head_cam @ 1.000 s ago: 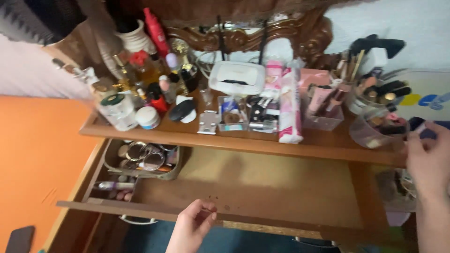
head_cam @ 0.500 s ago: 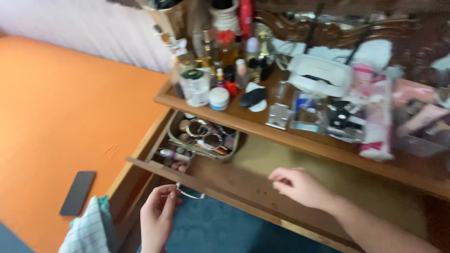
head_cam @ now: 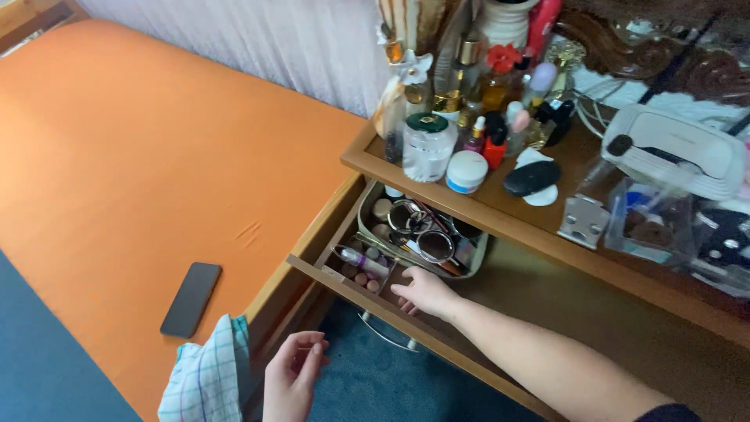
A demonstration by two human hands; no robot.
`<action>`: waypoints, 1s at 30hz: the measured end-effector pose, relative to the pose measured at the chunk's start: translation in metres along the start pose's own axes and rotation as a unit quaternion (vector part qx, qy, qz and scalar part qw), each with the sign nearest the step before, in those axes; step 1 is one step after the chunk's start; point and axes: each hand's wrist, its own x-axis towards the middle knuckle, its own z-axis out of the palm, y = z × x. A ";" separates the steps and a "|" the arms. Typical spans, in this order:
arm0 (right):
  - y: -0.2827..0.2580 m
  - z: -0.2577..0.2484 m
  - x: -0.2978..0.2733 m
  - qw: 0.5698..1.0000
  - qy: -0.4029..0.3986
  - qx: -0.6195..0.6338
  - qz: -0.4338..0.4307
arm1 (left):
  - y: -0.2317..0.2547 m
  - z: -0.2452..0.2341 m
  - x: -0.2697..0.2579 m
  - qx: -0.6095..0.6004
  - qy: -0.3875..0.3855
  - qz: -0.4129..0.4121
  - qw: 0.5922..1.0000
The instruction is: The person opens a cluttered drawer and removes various cosmetics, accessories, and containers, placing them on the vanity surface or into a nearby bin. They sort items into clear organizers and wipe the empty drawer with a cloth.
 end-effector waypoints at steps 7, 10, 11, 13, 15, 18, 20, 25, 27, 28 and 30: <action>-0.013 0.025 0.041 0.999 0.034 0.004 -0.013 | 0.002 -0.002 0.018 0.018 -0.017 -0.036 0.999; -0.007 0.031 0.057 0.998 0.055 0.035 0.003 | 0.003 -0.001 0.021 0.025 -0.030 -0.070 0.997; -0.003 0.033 0.063 0.997 0.068 0.035 0.006 | 0.000 0.000 0.023 0.021 -0.036 -0.059 0.997; 0.001 0.034 0.069 0.996 0.082 0.035 0.008 | -0.001 0.001 0.024 0.017 -0.042 -0.047 0.998; 0.000 0.034 0.065 0.993 0.093 0.071 0.013 | 0.002 0.003 0.022 0.024 -0.043 -0.065 0.997; -0.001 0.028 0.051 0.994 0.096 0.050 0.023 | 0.008 0.005 0.018 0.034 -0.041 -0.075 0.996; 0.001 0.023 0.040 0.994 0.100 0.033 0.023 | 0.010 0.007 0.017 0.045 -0.044 -0.077 0.995; 0.016 0.010 0.017 0.993 0.114 0.031 0.026 | 0.011 0.016 0.009 0.037 -0.048 -0.062 0.996; 0.017 0.003 0.000 0.992 0.125 0.003 0.031 | 0.012 0.023 0.006 0.043 -0.048 -0.051 0.997; 0.021 0.000 -0.003 0.991 0.127 0.005 0.031 | 0.014 0.025 0.004 0.045 -0.051 -0.050 0.996; 0.031 -0.005 -0.010 0.989 0.148 -0.018 0.020 | 0.017 0.029 -0.001 0.051 -0.062 -0.038 0.996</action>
